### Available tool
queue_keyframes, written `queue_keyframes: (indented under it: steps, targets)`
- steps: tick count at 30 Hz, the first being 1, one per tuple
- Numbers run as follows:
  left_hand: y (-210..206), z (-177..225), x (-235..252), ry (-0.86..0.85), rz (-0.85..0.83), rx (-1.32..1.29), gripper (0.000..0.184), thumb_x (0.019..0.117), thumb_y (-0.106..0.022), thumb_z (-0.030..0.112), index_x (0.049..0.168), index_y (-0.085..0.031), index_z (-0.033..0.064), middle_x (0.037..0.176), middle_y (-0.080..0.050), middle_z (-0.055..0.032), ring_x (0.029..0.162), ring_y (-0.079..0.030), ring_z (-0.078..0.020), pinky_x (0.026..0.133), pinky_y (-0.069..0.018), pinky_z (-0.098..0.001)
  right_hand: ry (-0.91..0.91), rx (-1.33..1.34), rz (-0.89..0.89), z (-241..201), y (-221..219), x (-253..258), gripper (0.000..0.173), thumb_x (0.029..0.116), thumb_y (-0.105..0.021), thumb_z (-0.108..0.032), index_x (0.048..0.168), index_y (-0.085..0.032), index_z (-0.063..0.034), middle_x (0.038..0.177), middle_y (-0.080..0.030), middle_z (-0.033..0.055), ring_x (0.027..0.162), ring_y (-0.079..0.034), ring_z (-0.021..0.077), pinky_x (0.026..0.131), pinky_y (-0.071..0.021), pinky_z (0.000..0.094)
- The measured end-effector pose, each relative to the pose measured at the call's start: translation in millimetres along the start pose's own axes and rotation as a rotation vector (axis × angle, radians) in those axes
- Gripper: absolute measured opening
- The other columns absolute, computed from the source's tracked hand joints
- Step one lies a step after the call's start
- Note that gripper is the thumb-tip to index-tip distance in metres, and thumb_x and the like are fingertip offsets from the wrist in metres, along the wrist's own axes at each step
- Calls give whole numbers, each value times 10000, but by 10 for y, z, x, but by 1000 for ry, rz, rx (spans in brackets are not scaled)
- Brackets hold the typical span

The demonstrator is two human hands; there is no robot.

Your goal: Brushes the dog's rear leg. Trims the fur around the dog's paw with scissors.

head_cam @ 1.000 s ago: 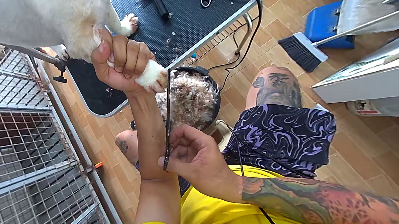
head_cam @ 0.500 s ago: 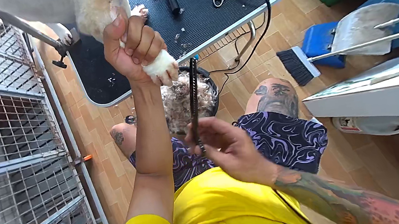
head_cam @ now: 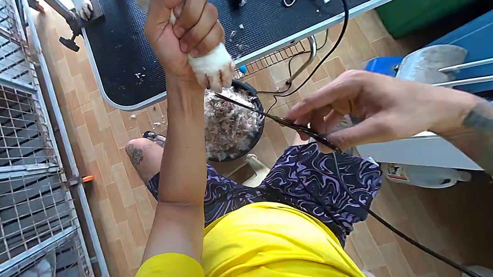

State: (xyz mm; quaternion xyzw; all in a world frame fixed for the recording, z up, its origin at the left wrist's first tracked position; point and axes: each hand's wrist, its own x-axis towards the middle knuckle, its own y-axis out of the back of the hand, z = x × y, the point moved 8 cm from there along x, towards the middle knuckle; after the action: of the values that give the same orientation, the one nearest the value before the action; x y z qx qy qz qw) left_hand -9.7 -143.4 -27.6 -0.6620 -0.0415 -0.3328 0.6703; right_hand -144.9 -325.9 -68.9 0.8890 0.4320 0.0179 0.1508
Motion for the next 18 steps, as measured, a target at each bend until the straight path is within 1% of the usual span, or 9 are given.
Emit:
queue_keyframes:
  steps: [4,6,8,10,13,16,18]
  targets:
    - [-7,-11,-8,8,-8,-1,268,972,-504,178,724,-477,81,486,-414,30,369,-385,-41,389,-310,-184,16,-57,13,-87,64,79,456,765,-725,-123,1220,-736,-127,897,-748,-10,705,-713,116,560,-631,290]
    - [-8,-11,-8,18,-15,-7,278,968,-511,176,710,-479,76,482,-410,27,365,-379,-42,388,-308,-187,-1,-83,29,-114,91,87,460,757,-736,-99,1215,-747,-140,911,-754,-20,709,-709,107,548,-618,279]
    - [-7,-13,-15,23,-13,-8,288,967,-514,180,701,-480,74,482,-415,23,366,-384,-44,390,-311,-189,-17,-97,28,-127,105,86,451,763,-759,-80,1209,-754,-145,937,-762,-20,722,-716,108,557,-622,275]
    - [-11,-17,-15,30,-22,-14,280,964,-526,184,712,-486,69,486,-426,21,370,-398,-44,390,-324,-188,-29,-110,24,-134,110,85,449,759,-761,-85,1204,-756,-144,937,-765,-22,723,-720,106,564,-627,277]
    - [-15,-16,-14,20,-12,-12,279,963,-526,179,709,-481,74,482,-419,23,369,-391,-43,390,-312,-187,-3,-111,14,-136,103,86,443,744,-737,-142,1187,-749,-137,924,-755,-29,721,-715,102,564,-630,287]
    - [-21,-12,-19,13,-8,-13,269,963,-528,175,721,-484,66,481,-417,19,365,-393,-44,384,-323,-185,9,-98,11,-133,121,83,435,768,-747,-126,1204,-746,-129,950,-760,-16,748,-729,117,590,-648,300]
    - [-17,-5,-22,13,-12,-13,261,961,-531,173,727,-485,67,483,-421,20,364,-398,-45,383,-328,-187,-14,-122,28,-130,146,62,434,763,-760,-100,1195,-758,-136,957,-768,-14,743,-732,118,586,-646,294]
